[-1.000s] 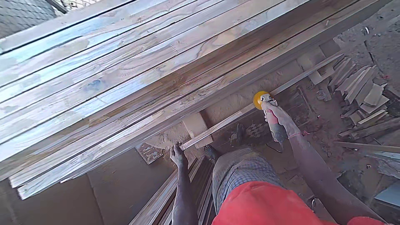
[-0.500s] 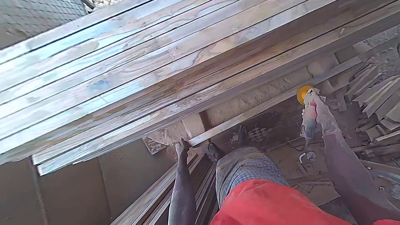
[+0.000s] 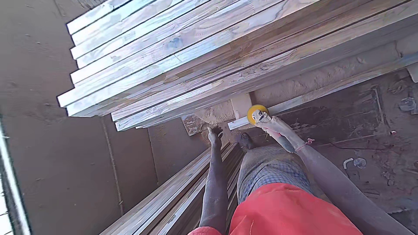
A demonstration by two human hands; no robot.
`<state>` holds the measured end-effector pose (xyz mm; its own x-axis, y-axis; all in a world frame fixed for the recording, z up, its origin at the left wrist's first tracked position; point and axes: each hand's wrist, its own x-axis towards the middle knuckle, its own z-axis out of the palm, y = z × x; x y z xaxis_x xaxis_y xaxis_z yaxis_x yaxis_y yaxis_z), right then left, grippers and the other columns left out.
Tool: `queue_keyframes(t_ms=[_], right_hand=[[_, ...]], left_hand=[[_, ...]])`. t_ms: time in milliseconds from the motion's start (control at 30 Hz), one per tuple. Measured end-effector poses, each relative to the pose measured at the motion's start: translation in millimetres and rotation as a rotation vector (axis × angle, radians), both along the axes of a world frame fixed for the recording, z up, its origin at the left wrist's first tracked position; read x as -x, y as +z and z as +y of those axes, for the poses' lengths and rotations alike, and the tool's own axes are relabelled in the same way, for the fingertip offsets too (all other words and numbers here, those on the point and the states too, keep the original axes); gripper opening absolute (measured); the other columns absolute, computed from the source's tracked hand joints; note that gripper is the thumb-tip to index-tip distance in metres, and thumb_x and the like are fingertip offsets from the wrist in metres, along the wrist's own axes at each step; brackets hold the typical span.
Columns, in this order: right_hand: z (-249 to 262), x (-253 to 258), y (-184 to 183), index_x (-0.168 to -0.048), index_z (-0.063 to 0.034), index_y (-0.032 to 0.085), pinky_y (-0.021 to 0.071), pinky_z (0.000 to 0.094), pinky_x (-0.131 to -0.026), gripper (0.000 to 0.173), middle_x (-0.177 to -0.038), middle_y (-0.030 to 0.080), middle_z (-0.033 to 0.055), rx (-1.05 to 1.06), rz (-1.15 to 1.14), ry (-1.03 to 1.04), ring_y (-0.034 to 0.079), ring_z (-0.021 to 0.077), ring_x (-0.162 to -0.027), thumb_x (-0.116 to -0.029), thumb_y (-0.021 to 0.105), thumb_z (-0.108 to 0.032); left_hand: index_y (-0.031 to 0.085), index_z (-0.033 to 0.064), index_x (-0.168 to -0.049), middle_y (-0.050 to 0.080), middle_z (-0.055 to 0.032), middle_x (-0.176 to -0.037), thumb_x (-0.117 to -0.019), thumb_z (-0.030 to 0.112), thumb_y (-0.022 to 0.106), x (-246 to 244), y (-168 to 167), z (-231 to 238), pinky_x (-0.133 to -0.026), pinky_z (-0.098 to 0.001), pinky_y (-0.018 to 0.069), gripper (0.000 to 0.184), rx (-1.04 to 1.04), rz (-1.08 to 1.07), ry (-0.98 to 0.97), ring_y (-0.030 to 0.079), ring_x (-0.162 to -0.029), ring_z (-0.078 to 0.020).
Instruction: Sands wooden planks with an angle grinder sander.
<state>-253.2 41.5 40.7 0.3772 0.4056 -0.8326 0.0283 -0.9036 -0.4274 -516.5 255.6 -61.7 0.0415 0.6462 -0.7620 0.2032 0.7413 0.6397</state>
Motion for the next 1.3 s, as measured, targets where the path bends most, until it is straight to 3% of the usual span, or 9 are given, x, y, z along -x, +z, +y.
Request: queue_keyframes(t_ms=[167,333,433,500,600,733,933,1167,1300], right_hand=[[85.8,81.1,-1.0,-0.102,-0.0068,0.071,0.0541,0.0581,-0.084,0.084,-0.098,0.071,0.0142,-0.027,-0.014,0.286,0.069,0.0311,-0.095,-0.0698,0.069,-0.085],[86.8,81.5,-6.9,-0.102,-0.0074,0.071,0.0553,0.0590,-0.080,0.083,-0.096,0.071,0.0141,-0.062,-0.031,0.186,0.070,0.0311,-0.091,-0.0701,0.068,-0.085],[47.2,41.4,3.9,-0.103,-0.0064,0.070,0.0560,0.0554,-0.077,0.080,-0.092,0.070,0.0135,-0.031,-0.033,0.046,0.069,0.0281,-0.084,-0.0727,0.071,-0.080],[13.0,8.3,17.9,-0.108,-0.0050,0.069,0.0572,0.0497,-0.076,0.077,-0.091,0.070,0.0127,-0.032,0.003,-0.120,0.068,0.0247,-0.078,-0.0761,0.074,-0.074],[-43.6,-43.2,26.5,-0.118,-0.0096,0.067,0.0589,0.0423,-0.070,0.068,-0.089,0.069,0.0097,-0.147,0.048,-0.394,0.067,0.0198,-0.073,-0.0820,0.075,-0.066],[-114.5,-126.7,32.8,-0.119,-0.0161,0.067,0.0559,0.0389,-0.062,0.064,-0.086,0.066,0.0056,-0.185,-0.016,-0.596,0.063,0.0171,-0.067,-0.0842,0.069,-0.070],[-224.7,-260.7,48.0,-0.112,-0.0194,0.070,0.0576,0.0386,-0.061,0.066,-0.084,0.069,0.0034,-0.167,-0.042,-0.796,0.067,0.0172,-0.068,-0.0784,0.069,-0.077],[-321.2,-427.8,59.0,-0.109,-0.0178,0.070,0.0579,0.0373,-0.062,0.063,-0.083,0.066,0.0025,-0.207,-0.057,-0.969,0.065,0.0162,-0.068,-0.0819,0.068,-0.074],[-353.3,-491.9,63.6,-0.106,-0.0186,0.069,0.0572,0.0361,-0.060,0.058,-0.081,0.064,0.0012,-0.241,-0.084,-0.989,0.064,0.0153,-0.067,-0.0861,0.064,-0.073]], left_hand=[[0.056,0.0003,-0.136,0.068,-0.0193,-0.124,-0.1080,0.061,0.007,43.5,0.7,8.8,-0.092,-0.0506,0.0533,0.082,0.047,-0.027,0.125,0.067,-0.111,-0.0298],[0.055,-0.0019,-0.133,0.069,-0.0211,-0.121,-0.1092,0.058,0.008,18.8,1.3,8.4,-0.088,-0.0505,0.0562,0.080,0.030,-0.171,0.078,0.069,-0.106,-0.0317],[0.060,-0.0077,-0.127,0.070,-0.0224,-0.119,-0.1137,0.042,0.013,-9.4,9.7,4.6,-0.093,-0.0477,0.0563,0.070,-0.129,-0.195,-0.217,0.069,-0.107,-0.0295],[0.071,-0.0062,-0.107,0.075,-0.0180,-0.101,-0.1143,0.030,0.025,-29.5,16.0,-0.6,-0.090,-0.0426,0.0579,0.059,-0.390,0.049,-0.508,0.072,-0.097,-0.0241],[0.074,-0.0020,-0.097,0.073,-0.0229,-0.100,-0.1097,0.037,0.033,-56.5,27.0,-12.9,-0.100,-0.0589,0.0451,0.058,-0.737,0.568,-0.931,0.068,-0.108,-0.0371],[0.074,-0.0040,-0.095,0.074,-0.0234,-0.100,-0.1086,0.034,0.035,-97.9,21.1,-36.1,-0.102,-0.0563,0.0478,0.056,-0.943,0.655,-1.098,0.069,-0.108,-0.0391],[0.074,-0.0045,-0.096,0.073,-0.0232,-0.101,-0.1079,0.029,0.041,-216.4,26.3,-109.9,-0.099,-0.0559,0.0503,0.048,-0.999,0.568,-1.149,0.069,-0.106,-0.0402],[0.075,0.0009,-0.094,0.074,-0.0175,-0.098,-0.1068,0.030,0.045,-434.7,40.7,-243.6,-0.098,-0.0504,0.0526,0.043,-1.045,0.489,-1.236,0.071,-0.104,-0.0338],[0.073,0.0117,-0.119,0.073,-0.0115,-0.123,-0.1095,0.038,0.033,-539.4,73.5,-304.0,-0.104,-0.0535,0.0483,0.050,-0.710,0.671,-1.435,0.065,-0.123,-0.0284]])
